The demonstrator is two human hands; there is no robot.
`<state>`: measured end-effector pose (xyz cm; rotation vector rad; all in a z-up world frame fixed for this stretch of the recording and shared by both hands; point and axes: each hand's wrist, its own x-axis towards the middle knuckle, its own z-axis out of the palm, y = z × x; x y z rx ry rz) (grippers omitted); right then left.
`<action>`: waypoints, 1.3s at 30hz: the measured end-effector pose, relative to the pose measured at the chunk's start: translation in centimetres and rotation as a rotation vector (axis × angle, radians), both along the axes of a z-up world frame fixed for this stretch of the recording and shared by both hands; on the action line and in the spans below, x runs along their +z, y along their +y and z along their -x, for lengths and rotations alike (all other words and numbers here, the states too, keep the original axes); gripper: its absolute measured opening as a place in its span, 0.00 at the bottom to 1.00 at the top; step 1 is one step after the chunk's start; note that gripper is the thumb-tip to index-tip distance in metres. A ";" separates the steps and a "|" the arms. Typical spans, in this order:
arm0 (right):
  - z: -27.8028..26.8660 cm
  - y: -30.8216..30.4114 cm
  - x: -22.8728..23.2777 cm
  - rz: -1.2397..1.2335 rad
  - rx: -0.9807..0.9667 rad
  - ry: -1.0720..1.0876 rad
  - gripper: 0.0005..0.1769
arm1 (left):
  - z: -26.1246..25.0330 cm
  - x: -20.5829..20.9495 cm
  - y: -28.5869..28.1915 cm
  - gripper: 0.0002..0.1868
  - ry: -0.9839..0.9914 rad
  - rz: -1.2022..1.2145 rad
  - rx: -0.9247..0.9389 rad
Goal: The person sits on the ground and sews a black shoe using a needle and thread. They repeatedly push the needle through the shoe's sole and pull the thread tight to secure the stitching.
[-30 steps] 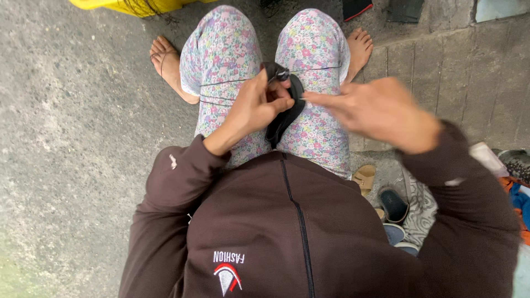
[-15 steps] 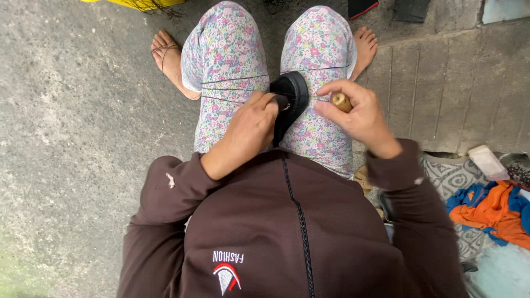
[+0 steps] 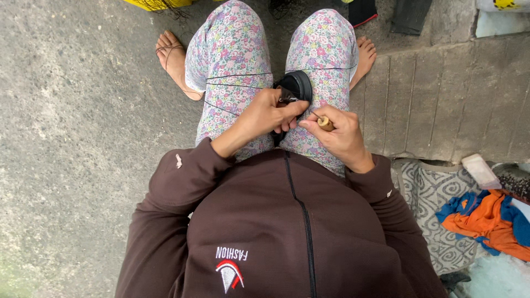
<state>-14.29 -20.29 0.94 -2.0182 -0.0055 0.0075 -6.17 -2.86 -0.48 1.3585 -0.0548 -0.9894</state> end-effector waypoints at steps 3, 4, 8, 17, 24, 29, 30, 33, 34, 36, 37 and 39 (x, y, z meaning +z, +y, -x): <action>-0.5 0.5 0.6 -0.052 0.065 -0.040 0.06 | 0.3 -0.6 -0.3 0.09 0.027 0.027 0.028; -0.5 0.5 0.5 0.004 0.073 -0.059 0.06 | 0.4 -1.3 -0.3 0.08 0.038 0.020 0.049; -1.3 -0.4 3.2 0.349 0.213 -0.038 0.12 | 0.0 -0.8 0.6 0.06 0.076 0.047 0.139; -1.0 -1.6 3.0 0.658 0.308 0.061 0.14 | 0.2 -0.7 0.8 0.08 0.155 0.109 0.192; -2.9 -6.5 7.6 -0.319 -0.116 0.488 0.13 | -0.1 -0.5 2.0 0.06 0.115 0.067 0.152; -3.9 -7.8 11.9 0.057 -0.561 0.451 0.12 | 0.4 -1.7 2.3 0.05 0.042 0.069 0.132; -4.1 -7.9 11.8 0.058 -0.562 0.446 0.12 | 0.1 -0.8 2.4 0.05 0.038 0.072 0.131; -4.6 -8.1 11.3 0.131 -0.378 0.346 0.13 | -0.4 0.0 2.4 0.06 -0.106 0.098 0.353; -4.7 -8.1 11.0 0.164 -0.285 0.299 0.14 | -0.4 -0.9 2.4 0.04 -0.415 0.095 0.372; -4.9 -8.1 10.1 0.196 -0.198 0.250 0.14 | -0.3 -2.7 1.9 0.05 -0.725 0.094 0.381; -5.1 -8.1 9.6 0.226 -0.108 0.201 0.15 | -0.1 -3.6 1.6 0.06 -0.901 0.039 0.322; -5.2 -8.0 8.2 0.252 -0.021 0.152 0.16 | 0.3 -4.7 1.3 0.08 -1.077 -0.017 0.256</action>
